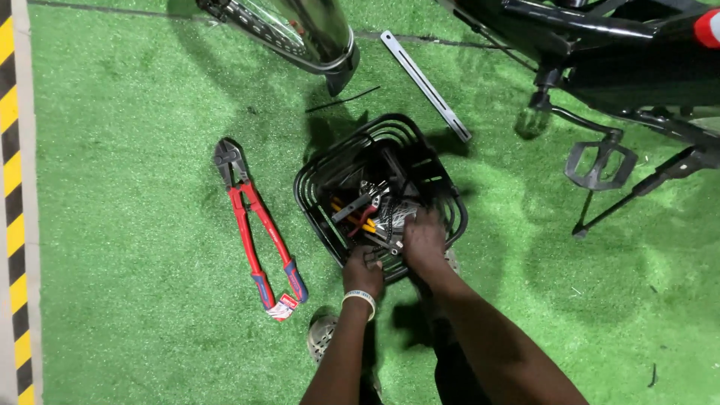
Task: The person uses a wrench to tighten bolts on the handlebars of a black bicycle. They then move the bicycle across the green floor to a different location and place a power drill into the front basket.
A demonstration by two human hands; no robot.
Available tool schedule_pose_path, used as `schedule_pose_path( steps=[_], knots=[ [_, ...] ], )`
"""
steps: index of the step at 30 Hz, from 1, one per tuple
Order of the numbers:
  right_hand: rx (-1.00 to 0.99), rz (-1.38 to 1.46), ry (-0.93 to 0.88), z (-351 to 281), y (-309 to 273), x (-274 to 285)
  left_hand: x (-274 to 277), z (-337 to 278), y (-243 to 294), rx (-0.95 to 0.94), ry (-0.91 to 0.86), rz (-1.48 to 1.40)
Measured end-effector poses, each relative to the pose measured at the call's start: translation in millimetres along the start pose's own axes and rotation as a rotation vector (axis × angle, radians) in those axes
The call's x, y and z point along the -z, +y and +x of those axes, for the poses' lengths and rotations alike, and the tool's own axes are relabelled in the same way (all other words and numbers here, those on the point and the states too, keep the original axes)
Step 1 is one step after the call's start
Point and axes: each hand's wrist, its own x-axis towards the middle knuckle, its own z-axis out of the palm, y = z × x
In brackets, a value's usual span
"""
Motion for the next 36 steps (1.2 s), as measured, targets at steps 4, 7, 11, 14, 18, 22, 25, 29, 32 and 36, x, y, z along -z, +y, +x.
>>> schedule_pose_path(
  steps=[4, 7, 11, 14, 18, 22, 25, 29, 32, 36],
  knots=[
    [0.054, -0.074, -0.207, 6, 10, -26, 23, -30, -2, -0.017, 0.022, -0.102],
    [-0.025, -0.117, -0.273, -5, 8, 29, 30, -43, -21, -0.03, 0.07, -0.144],
    [-0.469, 0.239, -0.516, -33, 3, 153, 62, -96, 16, -0.137, 0.122, -0.137],
    [-0.475, 0.656, -0.449, -69, -10, 226, 65, -112, 28, -0.151, 0.086, -0.301],
    [-0.448, 1.217, -0.451, -87, -39, 302, 148, -200, 150, -0.025, -0.013, -0.853],
    [-0.519, 1.495, -0.324, -95, -67, 385, 230, -272, 219, -0.154, -0.002, -0.861],
    [-0.459, 1.813, -0.215, -96, -88, 438, 281, -326, 249, -0.494, -0.075, -0.673],
    [-0.428, 1.703, -0.005, -79, -111, 512, 330, -386, 278, -0.82, 0.116, -0.241],
    [-0.48, 1.622, 0.056, -53, -123, 591, 349, -427, 290, -0.998, 0.391, -0.099],
    [-0.523, 1.422, 0.138, 1, -126, 656, 370, -485, 305, -1.035, 0.894, -0.049]
  ],
)
